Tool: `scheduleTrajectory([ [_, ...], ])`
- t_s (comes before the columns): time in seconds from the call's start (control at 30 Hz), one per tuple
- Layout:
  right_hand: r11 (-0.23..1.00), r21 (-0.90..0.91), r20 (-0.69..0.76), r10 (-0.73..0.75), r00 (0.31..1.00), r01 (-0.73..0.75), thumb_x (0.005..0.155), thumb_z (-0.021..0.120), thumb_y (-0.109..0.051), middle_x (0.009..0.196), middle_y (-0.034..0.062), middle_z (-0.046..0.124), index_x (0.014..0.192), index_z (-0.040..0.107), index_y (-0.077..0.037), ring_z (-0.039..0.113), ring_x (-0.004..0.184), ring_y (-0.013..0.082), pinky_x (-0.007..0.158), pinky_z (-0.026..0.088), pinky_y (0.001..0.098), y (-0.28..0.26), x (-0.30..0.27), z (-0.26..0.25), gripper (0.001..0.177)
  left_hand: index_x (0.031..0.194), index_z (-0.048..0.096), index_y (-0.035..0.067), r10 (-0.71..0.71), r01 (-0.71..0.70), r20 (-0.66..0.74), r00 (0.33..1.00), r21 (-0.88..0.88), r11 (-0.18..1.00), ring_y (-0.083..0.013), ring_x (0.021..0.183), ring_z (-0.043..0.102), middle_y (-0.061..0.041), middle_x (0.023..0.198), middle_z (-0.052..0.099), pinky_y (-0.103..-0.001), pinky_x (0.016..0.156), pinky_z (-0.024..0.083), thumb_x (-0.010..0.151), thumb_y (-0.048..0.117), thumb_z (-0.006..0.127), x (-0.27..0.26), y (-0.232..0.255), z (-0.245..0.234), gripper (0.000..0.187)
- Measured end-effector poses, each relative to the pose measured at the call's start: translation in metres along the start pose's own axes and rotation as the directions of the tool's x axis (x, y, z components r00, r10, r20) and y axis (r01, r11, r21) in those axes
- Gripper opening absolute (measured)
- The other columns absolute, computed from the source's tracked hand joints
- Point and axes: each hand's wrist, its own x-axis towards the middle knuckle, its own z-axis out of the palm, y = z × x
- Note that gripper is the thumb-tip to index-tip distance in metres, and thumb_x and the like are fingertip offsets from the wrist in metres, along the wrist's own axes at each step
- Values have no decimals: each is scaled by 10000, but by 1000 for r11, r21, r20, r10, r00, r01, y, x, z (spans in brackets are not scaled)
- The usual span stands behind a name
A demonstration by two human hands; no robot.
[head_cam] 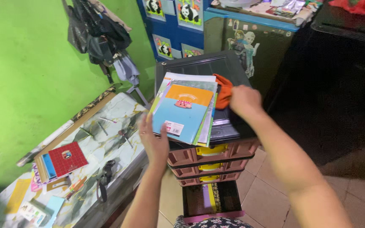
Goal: The person wipes the covers of several notebooks and folders with an orange cloth, then places them into a pink plastic drawer unit. The person handles each item individually, wiping the surface before storing it in a drawer.
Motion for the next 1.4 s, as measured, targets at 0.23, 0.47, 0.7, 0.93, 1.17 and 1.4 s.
scheduleTrajectory([
  [0.23,760,600,-465,75,882,252,926,734,-226,929,169,711,1028,710,-40,721,808,334,729,569,438,-22,-11,-98,213,1519,411,14,-9,8,-12,1000,-58,998,-424,1439,391,-248,1539,437,-517,1198,299,901,212,761,-8,-2,6,737],
  [0.47,764,248,3,-615,788,595,766,749,-492,1438,122,518,1410,564,-262,490,1323,361,1092,434,492,-146,-38,-86,709,1582,282,19,-156,157,17,988,-115,981,-444,1423,387,-263,1538,422,-507,1187,299,865,235,779,-11,4,4,898],
  [0.7,732,139,134,-681,720,667,1011,403,-511,1639,118,281,1529,417,-296,249,1507,370,1173,211,614,-151,36,-5,561,1618,196,22,-125,128,33,992,-167,978,-440,1398,424,-247,1536,461,-509,1169,322,932,227,706,-8,4,-1,879],
  [0.93,571,-96,12,-819,574,815,1013,442,-282,1557,210,455,1490,476,3,398,1455,428,1239,225,558,-154,-36,6,557,1629,207,20,-85,88,27,996,-130,988,-430,1407,413,-233,1539,457,-505,1185,325,916,165,668,-13,-1,4,861],
  [1.17,668,343,-105,-671,734,660,1021,492,-247,1545,201,469,1404,610,-73,363,1463,441,1228,233,520,-87,-26,33,437,1578,341,64,-92,91,68,993,25,996,-420,1458,340,-204,1553,412,-643,1170,182,903,189,705,-11,5,1,777],
  [1.4,775,555,-292,-159,943,303,923,701,-156,1250,138,705,1176,770,-131,632,1178,350,1020,503,426,-34,21,58,264,1206,722,122,217,-245,471,855,-2,970,-380,1373,483,-136,1365,618,-698,1160,202,716,422,859,7,57,-38,591],
])
